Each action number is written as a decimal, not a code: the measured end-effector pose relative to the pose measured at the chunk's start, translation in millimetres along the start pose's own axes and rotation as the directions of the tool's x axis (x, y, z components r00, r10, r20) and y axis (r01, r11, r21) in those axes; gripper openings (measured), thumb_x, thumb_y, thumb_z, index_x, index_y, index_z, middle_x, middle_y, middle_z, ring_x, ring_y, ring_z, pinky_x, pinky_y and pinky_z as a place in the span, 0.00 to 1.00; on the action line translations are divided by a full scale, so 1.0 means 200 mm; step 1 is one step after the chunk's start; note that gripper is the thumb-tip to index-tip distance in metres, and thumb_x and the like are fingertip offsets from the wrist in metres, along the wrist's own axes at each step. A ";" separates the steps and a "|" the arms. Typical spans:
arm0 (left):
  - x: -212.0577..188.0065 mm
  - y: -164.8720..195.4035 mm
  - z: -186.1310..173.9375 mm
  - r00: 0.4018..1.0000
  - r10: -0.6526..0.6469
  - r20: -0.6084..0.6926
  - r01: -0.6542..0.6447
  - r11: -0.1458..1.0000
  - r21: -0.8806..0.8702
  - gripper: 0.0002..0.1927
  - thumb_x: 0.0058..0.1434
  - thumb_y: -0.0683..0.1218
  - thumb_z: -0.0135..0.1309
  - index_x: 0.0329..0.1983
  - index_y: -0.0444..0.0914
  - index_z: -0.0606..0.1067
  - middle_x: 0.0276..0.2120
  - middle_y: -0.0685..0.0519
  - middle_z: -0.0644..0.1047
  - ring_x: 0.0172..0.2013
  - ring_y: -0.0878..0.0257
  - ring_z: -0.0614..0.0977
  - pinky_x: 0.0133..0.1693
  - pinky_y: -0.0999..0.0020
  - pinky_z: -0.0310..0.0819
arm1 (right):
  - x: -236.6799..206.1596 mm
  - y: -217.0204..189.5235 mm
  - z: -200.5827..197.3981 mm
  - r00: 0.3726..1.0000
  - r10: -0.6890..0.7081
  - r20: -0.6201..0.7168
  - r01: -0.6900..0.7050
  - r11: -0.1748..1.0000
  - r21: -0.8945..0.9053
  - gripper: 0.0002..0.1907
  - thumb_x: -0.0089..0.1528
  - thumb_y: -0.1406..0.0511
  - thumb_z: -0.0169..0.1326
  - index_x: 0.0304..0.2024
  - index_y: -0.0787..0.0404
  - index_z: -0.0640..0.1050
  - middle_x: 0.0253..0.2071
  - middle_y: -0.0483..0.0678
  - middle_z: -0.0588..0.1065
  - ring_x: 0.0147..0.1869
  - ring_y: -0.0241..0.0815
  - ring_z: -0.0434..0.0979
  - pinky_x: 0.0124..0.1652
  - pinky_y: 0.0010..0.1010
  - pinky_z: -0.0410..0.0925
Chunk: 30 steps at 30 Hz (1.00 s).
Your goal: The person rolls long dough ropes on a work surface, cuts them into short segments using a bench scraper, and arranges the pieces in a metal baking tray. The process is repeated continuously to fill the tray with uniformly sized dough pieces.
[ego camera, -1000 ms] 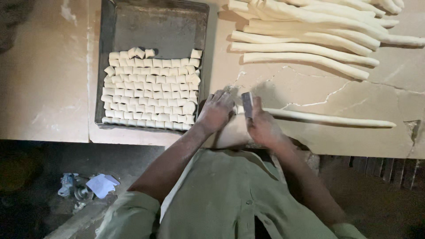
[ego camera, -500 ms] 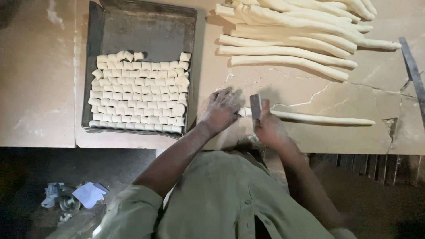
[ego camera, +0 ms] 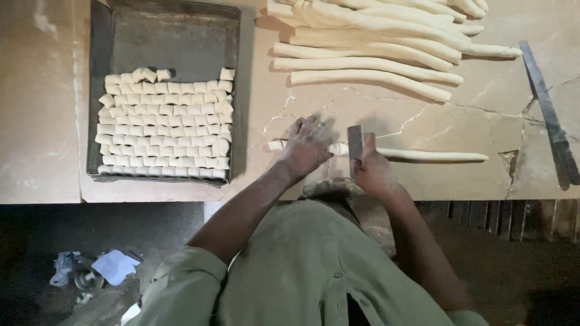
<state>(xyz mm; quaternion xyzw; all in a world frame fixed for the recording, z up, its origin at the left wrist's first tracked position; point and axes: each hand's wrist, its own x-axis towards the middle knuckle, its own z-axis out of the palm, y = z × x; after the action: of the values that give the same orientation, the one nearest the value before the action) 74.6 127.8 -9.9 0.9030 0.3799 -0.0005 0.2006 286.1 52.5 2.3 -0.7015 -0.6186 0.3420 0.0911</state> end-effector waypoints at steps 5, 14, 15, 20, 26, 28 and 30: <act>0.07 0.08 -0.02 0.998 -0.049 0.040 0.052 0.994 -0.100 0.31 0.64 0.63 0.54 0.69 0.51 0.69 0.71 0.47 0.59 0.72 0.39 0.51 0.69 0.31 0.37 | -0.04 0.12 -0.06 0.995 0.027 0.092 -0.012 0.987 -0.161 0.41 0.59 0.68 0.53 0.68 0.71 0.47 0.37 0.74 0.75 0.41 0.73 0.78 0.42 0.59 0.70; 0.18 0.25 0.05 0.996 0.033 -0.085 -0.036 0.999 -0.032 0.29 0.63 0.63 0.55 0.66 0.52 0.72 0.76 0.50 0.58 0.75 0.41 0.52 0.70 0.27 0.37 | -0.12 0.19 -0.21 0.998 -0.011 -0.056 0.014 0.998 0.055 0.33 0.59 0.70 0.51 0.63 0.69 0.53 0.37 0.74 0.74 0.43 0.77 0.76 0.39 0.62 0.68; 0.19 0.26 0.06 0.995 0.024 -0.095 -0.027 0.999 -0.032 0.31 0.62 0.63 0.55 0.67 0.50 0.72 0.74 0.49 0.58 0.73 0.40 0.52 0.68 0.26 0.37 | -0.12 0.21 -0.22 0.998 0.004 -0.065 0.003 0.994 0.108 0.30 0.61 0.69 0.50 0.62 0.68 0.54 0.37 0.73 0.75 0.44 0.76 0.77 0.40 0.62 0.68; 0.26 0.34 0.12 0.999 0.028 -0.025 -0.030 0.997 -0.065 0.28 0.64 0.65 0.53 0.63 0.49 0.74 0.71 0.44 0.61 0.73 0.38 0.51 0.69 0.26 0.36 | -0.16 0.35 -0.24 0.988 0.152 0.031 -0.149 0.987 -0.067 0.35 0.61 0.67 0.50 0.64 0.70 0.50 0.36 0.75 0.74 0.42 0.77 0.76 0.42 0.62 0.67; 0.34 0.47 0.18 0.995 0.017 -0.096 -0.028 0.993 -0.111 0.36 0.56 0.65 0.54 0.66 0.46 0.72 0.66 0.40 0.63 0.69 0.34 0.51 0.64 0.24 0.35 | -0.19 0.51 -0.30 0.992 0.112 -0.057 -0.113 0.993 -0.017 0.34 0.63 0.66 0.48 0.64 0.71 0.48 0.35 0.74 0.75 0.40 0.77 0.76 0.40 0.63 0.67; 0.37 0.50 0.19 0.994 0.075 -0.078 -0.080 0.995 -0.060 0.29 0.63 0.64 0.52 0.63 0.47 0.74 0.69 0.41 0.64 0.72 0.36 0.51 0.67 0.26 0.36 | -0.19 0.53 -0.33 0.991 0.134 0.021 -0.134 0.991 -0.003 0.24 0.65 0.66 0.47 0.61 0.65 0.56 0.35 0.74 0.75 0.44 0.76 0.76 0.40 0.63 0.67; 0.39 0.53 0.19 0.997 0.069 -0.035 -0.070 0.997 -0.042 0.26 0.66 0.63 0.51 0.62 0.47 0.75 0.70 0.42 0.63 0.74 0.37 0.50 0.68 0.27 0.36 | -0.20 0.54 -0.37 0.991 0.134 -0.023 -0.131 0.986 0.098 0.25 0.64 0.66 0.46 0.61 0.64 0.55 0.35 0.71 0.77 0.42 0.74 0.78 0.40 0.62 0.68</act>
<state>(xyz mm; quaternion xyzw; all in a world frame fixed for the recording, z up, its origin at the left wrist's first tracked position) 209.0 100.6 -19.1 0.9111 0.3515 0.0300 0.2133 416.2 12.7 13.1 -0.7409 -0.5518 0.3664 0.1111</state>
